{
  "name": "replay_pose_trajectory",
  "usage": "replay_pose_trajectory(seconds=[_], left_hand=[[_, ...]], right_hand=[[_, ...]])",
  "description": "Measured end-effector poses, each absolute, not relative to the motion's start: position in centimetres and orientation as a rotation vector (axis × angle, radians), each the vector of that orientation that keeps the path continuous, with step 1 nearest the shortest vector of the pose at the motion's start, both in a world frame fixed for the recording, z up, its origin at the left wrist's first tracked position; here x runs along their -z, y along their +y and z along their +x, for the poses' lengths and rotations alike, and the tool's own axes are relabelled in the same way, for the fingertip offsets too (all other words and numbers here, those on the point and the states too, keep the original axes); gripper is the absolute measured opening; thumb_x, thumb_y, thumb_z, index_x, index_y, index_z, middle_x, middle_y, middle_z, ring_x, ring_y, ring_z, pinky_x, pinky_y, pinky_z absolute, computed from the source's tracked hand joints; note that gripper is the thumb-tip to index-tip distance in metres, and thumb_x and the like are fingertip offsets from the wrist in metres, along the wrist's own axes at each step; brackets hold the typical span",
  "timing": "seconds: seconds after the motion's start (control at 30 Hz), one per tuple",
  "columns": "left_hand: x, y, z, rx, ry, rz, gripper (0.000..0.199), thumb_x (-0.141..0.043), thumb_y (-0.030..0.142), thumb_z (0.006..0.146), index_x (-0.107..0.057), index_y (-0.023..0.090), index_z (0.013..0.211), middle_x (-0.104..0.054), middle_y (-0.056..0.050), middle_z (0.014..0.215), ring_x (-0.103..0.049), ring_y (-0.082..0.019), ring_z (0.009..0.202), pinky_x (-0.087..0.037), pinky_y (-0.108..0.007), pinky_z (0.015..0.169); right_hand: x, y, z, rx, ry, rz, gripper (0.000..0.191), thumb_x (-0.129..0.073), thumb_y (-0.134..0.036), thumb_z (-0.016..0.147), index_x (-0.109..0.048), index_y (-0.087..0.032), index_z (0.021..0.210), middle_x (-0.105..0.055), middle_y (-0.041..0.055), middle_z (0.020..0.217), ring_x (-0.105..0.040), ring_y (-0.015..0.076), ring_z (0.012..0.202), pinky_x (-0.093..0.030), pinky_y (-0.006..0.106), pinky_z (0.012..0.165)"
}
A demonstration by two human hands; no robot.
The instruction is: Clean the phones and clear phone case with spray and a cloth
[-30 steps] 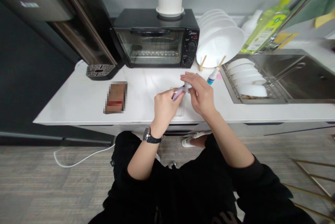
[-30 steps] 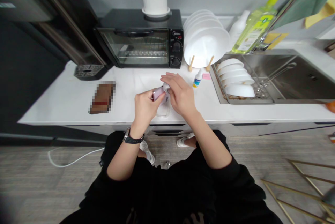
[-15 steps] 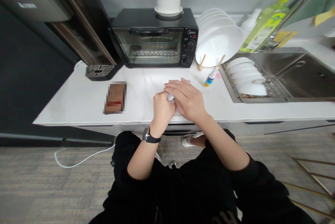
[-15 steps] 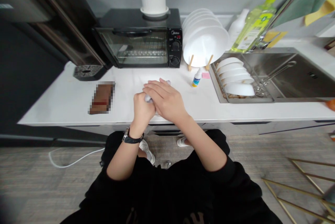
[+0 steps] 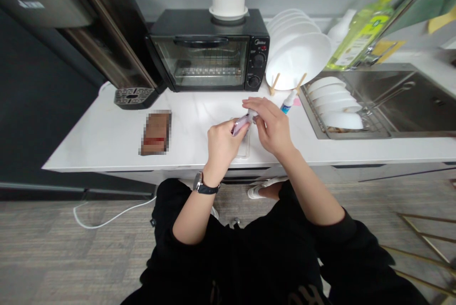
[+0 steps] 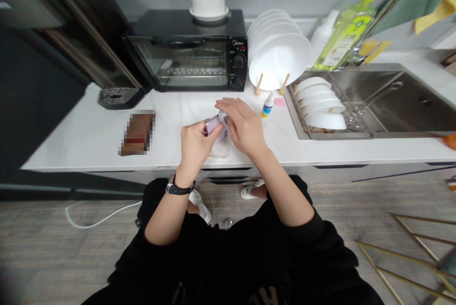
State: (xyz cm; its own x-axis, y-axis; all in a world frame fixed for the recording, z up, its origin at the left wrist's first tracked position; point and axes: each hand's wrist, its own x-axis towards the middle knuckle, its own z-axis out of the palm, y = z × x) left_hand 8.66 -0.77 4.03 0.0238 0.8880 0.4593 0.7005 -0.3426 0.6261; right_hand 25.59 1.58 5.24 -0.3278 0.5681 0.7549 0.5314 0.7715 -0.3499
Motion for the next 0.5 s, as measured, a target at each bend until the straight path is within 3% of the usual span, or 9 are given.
replay_pose_trajectory(seconds=[0.13, 0.27, 0.5], left_hand=[[-4.1, -0.7, 8.7, -1.193, 1.692, 2.077, 0.020, -0.067, 0.022, 0.090, -0.069, 0.018, 0.070, -0.067, -0.001, 0.062, -0.057, -0.014, 0.060, -0.036, -0.027, 0.060], [-4.2, -0.7, 8.5, -1.120, 1.766, 2.058, 0.017, -0.061, 0.009, 0.081, -0.065, 0.018, 0.067, -0.069, -0.006, 0.065, -0.060, -0.017, 0.060, -0.041, -0.030, 0.063], [-4.3, -1.0, 8.8, -1.170, 1.719, 2.078, 0.018, -0.064, 0.014, 0.085, -0.066, 0.018, 0.067, -0.069, -0.003, 0.065, -0.060, -0.016, 0.060, -0.040, -0.029, 0.062]], right_hand=[[-5.3, 0.6, 24.2, 0.014, -2.055, -0.815, 0.041, -0.042, -0.016, 0.105, -0.065, -0.030, 0.136, -0.075, 0.0044, 0.138, -0.065, 0.0246, 0.139, -0.038, 0.061, 0.130], [-5.3, -0.3, 22.7, 0.048, -2.159, -0.741, 0.041, -0.044, -0.014, 0.105, -0.067, -0.027, 0.136, -0.075, 0.0049, 0.140, -0.064, 0.0229, 0.140, -0.040, 0.057, 0.130], [-5.6, 0.1, 24.1, 0.026, -2.158, -0.765, 0.039, -0.042, -0.020, 0.107, -0.066, -0.025, 0.138, -0.076, 0.0079, 0.136, -0.068, 0.0225, 0.133, -0.045, 0.056, 0.127]])
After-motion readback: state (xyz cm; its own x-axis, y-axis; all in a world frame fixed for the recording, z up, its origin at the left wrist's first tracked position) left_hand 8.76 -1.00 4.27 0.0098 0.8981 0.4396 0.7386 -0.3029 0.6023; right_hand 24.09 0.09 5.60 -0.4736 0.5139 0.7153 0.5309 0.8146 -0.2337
